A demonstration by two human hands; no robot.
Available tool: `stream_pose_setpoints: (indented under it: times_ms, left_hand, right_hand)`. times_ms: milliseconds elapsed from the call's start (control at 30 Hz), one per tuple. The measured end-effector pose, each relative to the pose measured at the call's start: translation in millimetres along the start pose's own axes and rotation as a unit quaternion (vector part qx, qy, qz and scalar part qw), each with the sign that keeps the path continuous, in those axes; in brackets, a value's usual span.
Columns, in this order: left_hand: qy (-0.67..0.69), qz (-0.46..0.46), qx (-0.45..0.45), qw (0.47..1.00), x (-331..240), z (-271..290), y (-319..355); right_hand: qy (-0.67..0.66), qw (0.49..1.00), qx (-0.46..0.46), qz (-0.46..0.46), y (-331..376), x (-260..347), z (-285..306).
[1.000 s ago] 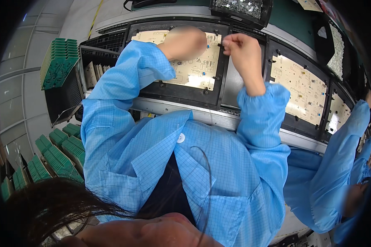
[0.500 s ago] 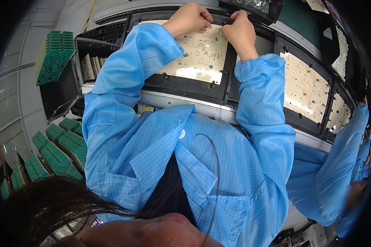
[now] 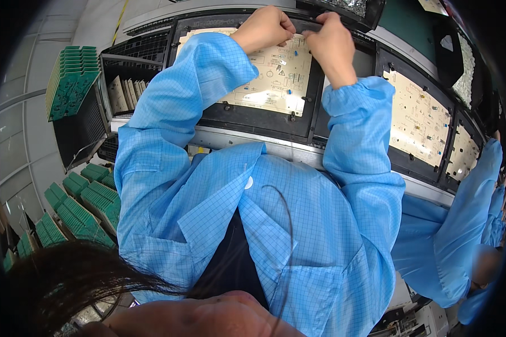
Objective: Assembling electronic components onto circuit boards and placing them into racks at a manual assembly station.
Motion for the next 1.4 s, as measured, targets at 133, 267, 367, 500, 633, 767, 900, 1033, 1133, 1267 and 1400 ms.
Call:
stream_pose_setpoints:
  times_ms: [133,267,367,500,633,767,900,1033,1133,1267,1400]
  left_hand:
    - [-0.023,0.019,0.047,0.998,1,-7,10]
    - [-0.061,-0.04,0.012,0.997,-17,-8,8]
    - [-0.063,-0.028,0.012,0.998,-19,-7,6]
    - [-0.058,-0.006,0.01,0.998,-16,-8,5]
    - [-0.08,0.001,0.019,0.997,-16,-7,7]
    - [-0.084,0.002,0.033,0.996,-19,-9,8]
    - [-0.086,0.004,0.03,0.996,-20,-12,7]
    - [-0.075,0.003,0.022,0.997,-19,-12,6]
    - [-0.077,0.002,0.016,0.997,-17,-10,5]
    - [-0.084,0.003,0.032,0.996,-17,-12,4]
    - [-0.113,-0.021,0.036,0.993,-18,-13,4]
  right_hand:
    - [-0.004,0.959,-0.122,0.256,-25,47,38]
    - [-0.021,0.984,-0.043,0.173,-80,18,26]
    - [0.003,0.99,0.006,0.139,-98,8,16]
    - [0.036,0.992,-0.025,0.12,-118,-14,6]
    - [0.01,0.991,-0.068,0.119,-108,0,12]
    - [-0.049,0.98,-0.116,0.151,-94,9,25]
    - [-0.102,0.976,-0.137,0.133,-91,8,29]
    - [-0.104,0.964,-0.163,0.181,-85,15,34]
    - [-0.102,0.967,-0.147,0.181,-83,20,34]
    - [-0.094,0.959,-0.173,0.201,-81,22,35]
    - [-0.106,0.954,-0.185,0.213,-83,19,34]
Point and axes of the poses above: each hand's wrist, its own y-axis away from the middle knuckle, its own z-axis out of the back of the hand, x = y × z, the point moved 9 cm from there along -y, towards the middle knuckle, and after that the axes turned 13 degrees about -y, right-handed, at the moved point
